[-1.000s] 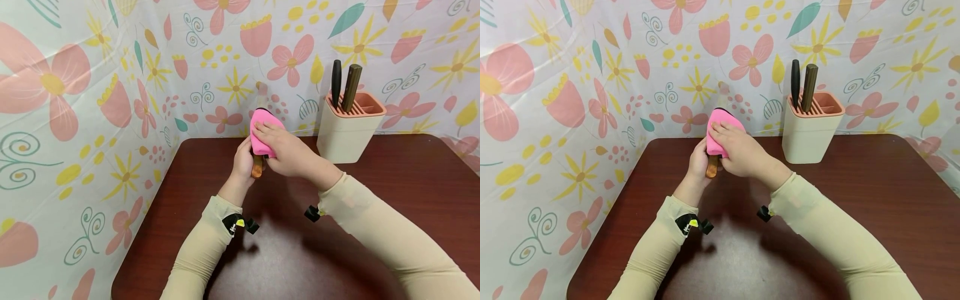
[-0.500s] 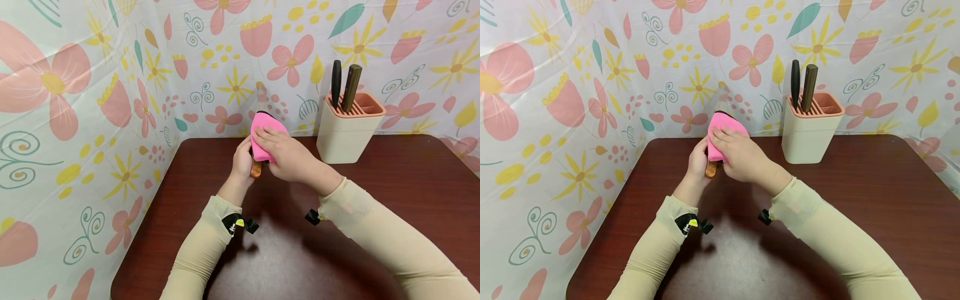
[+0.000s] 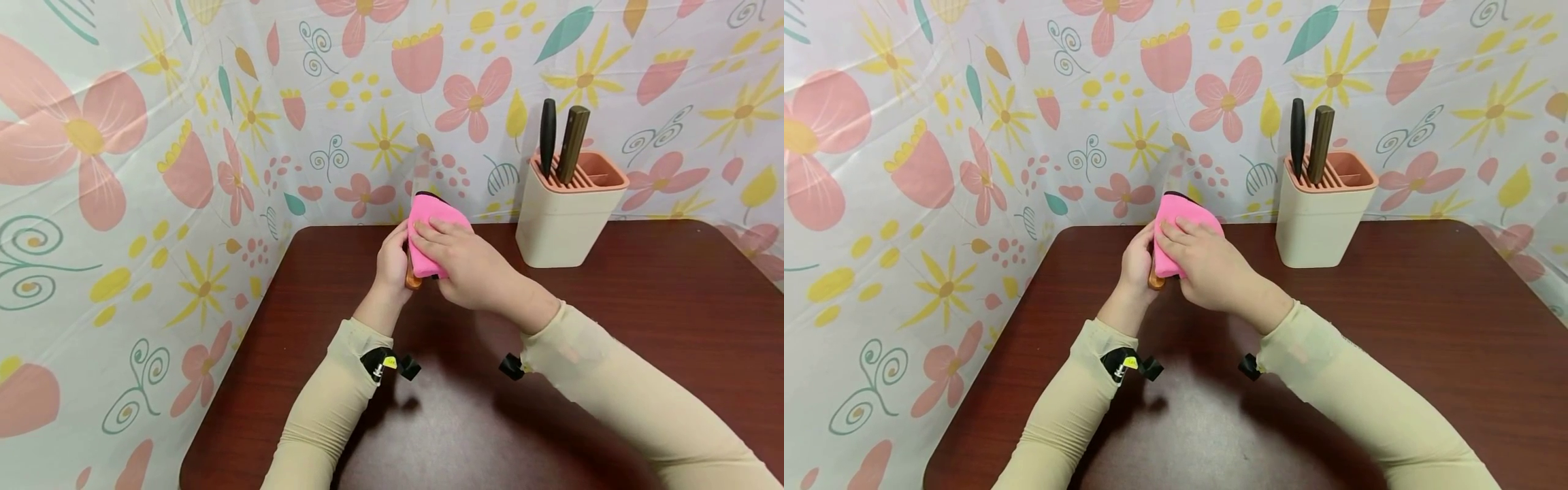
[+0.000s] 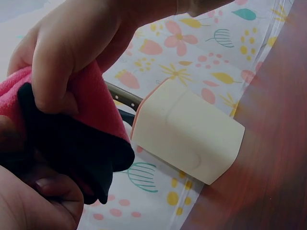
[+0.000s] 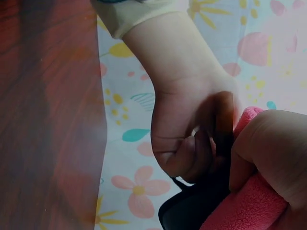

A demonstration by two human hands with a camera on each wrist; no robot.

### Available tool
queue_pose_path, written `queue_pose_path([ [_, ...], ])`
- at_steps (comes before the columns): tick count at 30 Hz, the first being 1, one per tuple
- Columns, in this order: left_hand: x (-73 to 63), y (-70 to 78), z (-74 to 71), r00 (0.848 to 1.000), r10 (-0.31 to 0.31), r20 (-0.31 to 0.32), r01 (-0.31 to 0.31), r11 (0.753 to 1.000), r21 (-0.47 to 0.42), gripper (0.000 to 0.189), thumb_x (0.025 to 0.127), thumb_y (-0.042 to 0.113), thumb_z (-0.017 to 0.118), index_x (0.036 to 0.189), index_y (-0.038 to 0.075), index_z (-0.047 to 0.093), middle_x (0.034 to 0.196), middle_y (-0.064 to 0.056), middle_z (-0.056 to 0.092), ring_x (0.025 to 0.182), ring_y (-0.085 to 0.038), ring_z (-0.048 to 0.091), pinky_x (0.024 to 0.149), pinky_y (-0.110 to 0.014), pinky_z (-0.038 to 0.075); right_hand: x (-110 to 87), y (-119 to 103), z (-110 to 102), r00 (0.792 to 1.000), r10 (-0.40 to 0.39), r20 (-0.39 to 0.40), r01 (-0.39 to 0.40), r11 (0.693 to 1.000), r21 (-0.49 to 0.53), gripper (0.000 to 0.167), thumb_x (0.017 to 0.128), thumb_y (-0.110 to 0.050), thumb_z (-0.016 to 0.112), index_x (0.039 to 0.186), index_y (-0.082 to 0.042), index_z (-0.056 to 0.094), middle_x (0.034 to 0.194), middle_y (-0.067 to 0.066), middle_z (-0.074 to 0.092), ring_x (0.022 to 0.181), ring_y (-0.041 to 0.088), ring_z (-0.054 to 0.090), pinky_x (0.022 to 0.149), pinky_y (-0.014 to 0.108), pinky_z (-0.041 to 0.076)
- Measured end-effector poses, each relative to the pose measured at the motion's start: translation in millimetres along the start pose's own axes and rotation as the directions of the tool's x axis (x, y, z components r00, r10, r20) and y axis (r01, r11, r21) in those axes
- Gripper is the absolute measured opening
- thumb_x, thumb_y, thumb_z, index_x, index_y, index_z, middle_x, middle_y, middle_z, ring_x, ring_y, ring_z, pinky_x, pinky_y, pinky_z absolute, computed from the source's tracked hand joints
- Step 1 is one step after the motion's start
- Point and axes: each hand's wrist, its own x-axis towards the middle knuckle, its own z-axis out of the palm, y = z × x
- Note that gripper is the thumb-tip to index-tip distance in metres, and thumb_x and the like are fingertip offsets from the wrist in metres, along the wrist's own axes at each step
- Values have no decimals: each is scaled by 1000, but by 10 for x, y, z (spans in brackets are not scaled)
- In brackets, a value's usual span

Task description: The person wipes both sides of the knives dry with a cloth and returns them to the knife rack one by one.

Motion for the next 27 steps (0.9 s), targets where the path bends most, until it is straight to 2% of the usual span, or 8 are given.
queue_pose_path([
  [4, 10, -3, -7, 1000, -3, -4, 3, 1000, 4, 48, 107, 17, 32, 149, 3, 51, 153, -13, 52, 133, -15, 52, 121, -37, 39, -31, -40, 10, 999, -21, -25, 20, 1000, -19, 70, 78, -3, 65, 148, -2, 53, 152, 18, 54, 147, 40, 46, 125, 55, 31],
  [8, 6, 8, -12, 1000, -10, -18, 10, 1000, -4, 48, 107, 16, 32, 150, 4, 50, 153, -12, 51, 134, -16, 52, 121, -37, 39, -65, -82, 27, 998, -51, -44, 50, 998, -24, 70, 77, -1, 66, 146, -1, 55, 150, 18, 56, 145, 40, 48, 123, 54, 33],
  [18, 4, 15, -32, 998, -24, -64, 24, 1000, -6, 47, 107, 15, 34, 151, 5, 49, 153, -10, 51, 138, -19, 50, 119, -37, 42, -148, -167, 55, 994, -97, -43, 94, 994, -52, 66, 78, -2, 65, 144, -3, 58, 150, 16, 57, 144, 40, 49, 123, 54, 35],
  [27, 25, 12, -43, 998, -8, -58, 10, 1000, 29, 44, 108, 18, 37, 146, 6, 55, 148, -9, 56, 133, -16, 52, 117, -36, 44, -209, -239, 50, 991, -130, -41, 127, 989, -77, 65, 76, -2, 67, 140, -1, 61, 146, 16, 61, 142, 39, 52, 122, 53, 36],
])
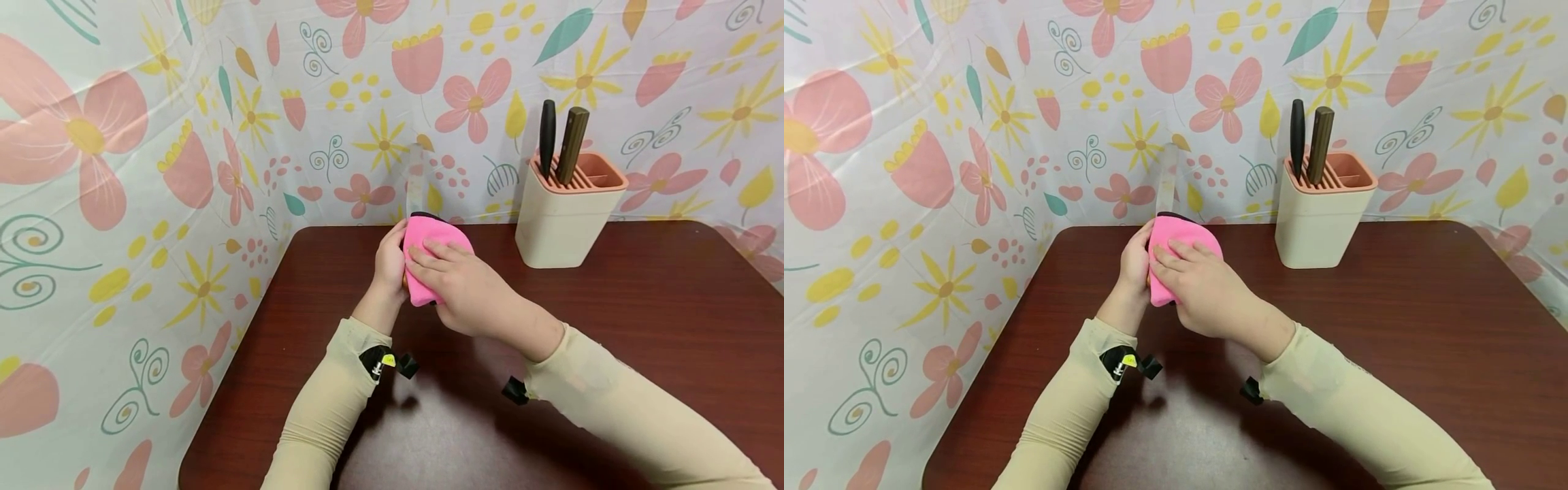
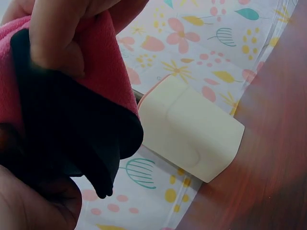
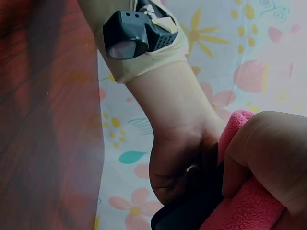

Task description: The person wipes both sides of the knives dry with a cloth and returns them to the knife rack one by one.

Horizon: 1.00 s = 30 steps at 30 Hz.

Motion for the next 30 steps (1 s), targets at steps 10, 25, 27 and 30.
queue_pose_path([
  [10, 8, 6, -22, 996, -26, -82, 27, 1000, 6, 48, 107, 17, 36, 153, 4, 45, 154, -9, 51, 143, -18, 46, 120, -34, 40, -66, -83, 10, 999, -44, 0, 44, 999, -17, 64, 75, -1, 69, 139, -2, 62, 144, 14, 63, 139, 36, 56, 120, 52, 40],
  [25, 28, 21, -36, 998, -10, -69, 8, 1000, -30, 45, 108, 16, 36, 146, 1, 53, 113, 1, 62, 104, -9, 58, 86, -19, 51, -184, -71, 43, 975, -203, -95, 204, 979, 0, 63, 72, -3, 76, 134, -2, 66, 140, 11, 66, 133, 33, 62, 116, 48, 44],
  [27, 32, 32, -34, 997, -1, -73, -1, 1000, -19, 44, 108, 16, 37, 144, 1, 55, 113, 1, 63, 104, -8, 59, 87, -18, 52, -195, -47, 44, 967, -224, -118, 228, 973, 23, 63, 72, -1, 75, 134, -2, 67, 140, 11, 66, 134, 32, 61, 116, 48, 44],
  [30, 34, 48, -34, 998, 1, -66, -1, 1000, -10, 44, 108, 17, 37, 145, 1, 54, 116, -1, 62, 103, -9, 60, 86, -19, 52, -210, -19, 35, 962, -240, -127, 249, 967, 58, 64, 72, 1, 74, 135, -3, 66, 142, 10, 65, 136, 31, 60, 116, 47, 43],
])
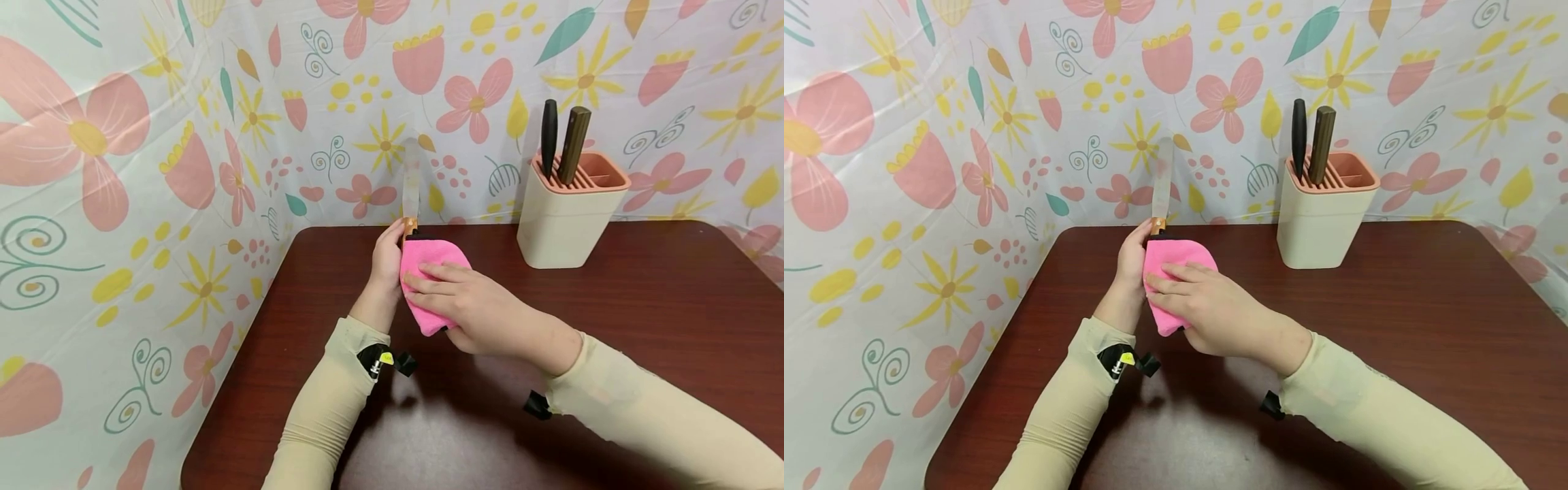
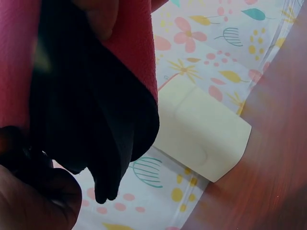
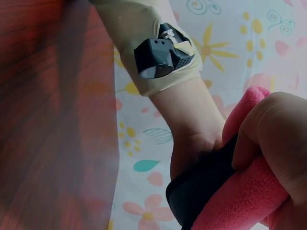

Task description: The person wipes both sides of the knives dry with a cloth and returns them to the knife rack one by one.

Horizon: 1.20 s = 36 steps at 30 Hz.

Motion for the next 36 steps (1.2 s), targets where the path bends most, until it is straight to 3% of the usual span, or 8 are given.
queue_pose_path([
  [9, -23, 34, 20, 999, -27, -20, 27, 999, 17, 47, 108, 17, 38, 152, 2, 46, 140, -14, 58, 111, -12, 57, 94, -23, 49, -84, 37, -132, 999, -25, -24, 27, 995, 93, 67, 72, 6, 71, 137, -6, 65, 141, 4, 67, 135, 31, 60, 121, 39, 39],
  [12, -16, 23, 18, 999, -31, -8, 31, 999, 14, 46, 108, 17, 38, 150, 2, 48, 129, -9, 62, 105, -10, 59, 90, -22, 51, -137, 54, -199, 1000, -16, -16, 18, 995, 96, 65, 72, 5, 71, 136, -8, 67, 139, 2, 68, 134, 30, 61, 119, 38, 39],
  [15, -13, 12, 15, 999, -31, 21, 31, 999, 16, 44, 109, 18, 37, 147, 3, 51, 101, -4, 63, 85, -8, 60, 72, -19, 51, -217, 79, -281, 1000, 9, -10, -8, 996, 91, 65, 70, 7, 72, 133, -9, 69, 134, 1, 71, 129, 30, 64, 114, 41, 44],
  [19, -23, 15, 19, 995, -48, 84, 46, 998, 32, 35, 109, 20, 32, 135, 7, 53, 65, 0, 53, 52, -9, 48, 47, -22, 40, -369, 135, -405, 998, 61, 34, -63, 995, 82, 68, 65, 11, 68, 130, -11, 71, 130, 0, 73, 124, 30, 67, 106, 45, 49],
  [22, -27, 17, 12, 989, -66, 130, 61, 997, 41, 28, 109, 23, 31, 126, 12, 51, 57, 1, 50, 43, -10, 40, 43, -23, 35, -536, 216, -483, 988, 115, 102, -121, 991, 59, 67, 65, 10, 64, 128, -12, 72, 128, -2, 73, 124, 29, 67, 103, 48, 52],
  [26, -29, 15, 0, 987, -73, 145, 67, 997, 48, 28, 109, 24, 32, 127, 13, 51, 58, 1, 51, 43, -11, 39, 44, -23, 36, -830, 373, -548, 960, 216, 179, -220, 976, 1, 62, 67, 7, 64, 125, -15, 74, 125, -4, 74, 122, 27, 68, 98, 49, 55],
  [31, -33, 10, -10, 987, -79, 141, 72, 996, 59, 34, 109, 25, 32, 135, 11, 49, 59, 1, 51, 45, -11, 40, 44, -22, 37, -1255, 597, -604, 896, 376, 236, -367, 927, -83, 58, 69, 5, 67, 123, -14, 75, 122, 3, 75, 116, 26, 71, 87, 48, 59],
  [36, -36, 4, -11, 985, -84, 150, 73, 994, 75, 36, 108, 25, 33, 138, 11, 48, 60, 1, 51, 46, -11, 40, 45, -22, 37, -1642, 822, -627, 835, 498, 232, -471, 867, -164, 44, 68, 7, 67, 105, -16, 72, 100, -3, 69, 86, 15, 61, 66, 34, 48],
])
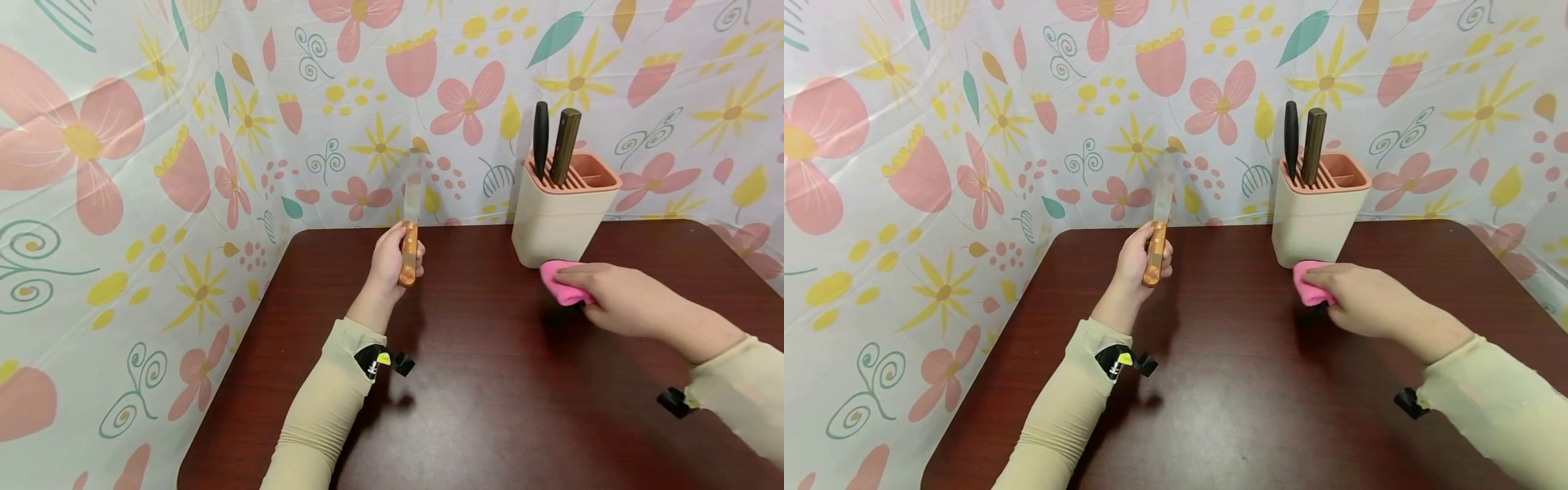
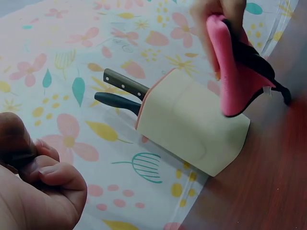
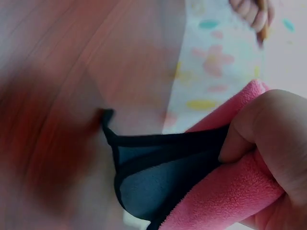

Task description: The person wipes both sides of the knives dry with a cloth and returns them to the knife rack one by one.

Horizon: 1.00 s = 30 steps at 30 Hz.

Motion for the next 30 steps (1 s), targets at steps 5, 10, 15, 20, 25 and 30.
queue_pose_path([
  [5, 7, -22, 0, 1000, -5, 20, 4, 1000, 21, 32, 108, 25, 33, 131, 11, 50, 61, 2, 51, 47, -10, 41, 45, -22, 38, -200, 294, 74, 992, 125, 34, -124, 991, -49, 38, 70, 5, 68, 102, -14, 69, 94, 2, 64, 79, 17, 51, 65, 33, 42],
  [10, 6, -44, -7, 999, -12, 34, 10, 998, 55, 44, 106, 24, 34, 144, 4, 45, 63, 2, 51, 48, -10, 42, 45, -22, 39, -411, 507, 152, 959, 235, 158, -224, 971, -80, 50, 73, 2, 71, 123, 3, 68, 121, 24, 69, 89, 29, 65, 71, 47, 54],
  [15, 13, -67, -6, 999, -9, 46, 6, 998, 67, 41, 104, 22, 35, 138, 5, 49, 63, 2, 50, 48, -11, 41, 46, -23, 38, -579, 614, 232, 915, 276, 294, -271, 961, -56, 52, 78, 1, 69, 129, 8, 64, 110, 25, 72, 74, 21, 57, 67, 38, 51],
  [20, 15, -81, 5, 998, 2, 58, -6, 998, 70, 22, 99, 15, 38, 114, 13, 53, 62, 2, 50, 48, -11, 40, 45, -23, 38, -706, 644, 313, 900, 269, 342, -285, 959, -2, 51, 79, -1, 68, 128, 14, 61, 97, 18, 74, 61, 11, 40, 62, 26, 37],
  [25, 7, -87, 13, 998, 17, 61, -21, 997, 72, 17, 92, 8, 41, 103, 14, 53, 61, 2, 50, 48, -11, 42, 44, -23, 39, -777, 654, 351, 900, 271, 341, -283, 959, -15, 60, 77, -14, 79, 125, 18, 60, 125, 36, 65, 72, 15, 49, 67, 27, 40],
  [30, -9, -74, 7, 998, 4, 58, -9, 995, 97, 30, 87, 3, 43, 114, 10, 55, 65, 1, 51, 51, -12, 42, 46, -23, 40, -790, 640, 353, 893, 282, 350, -303, 953, 5, 73, 80, -34, 84, 128, 15, 62, 134, 38, 60, 84, 16, 62, 76, 33, 53],
])
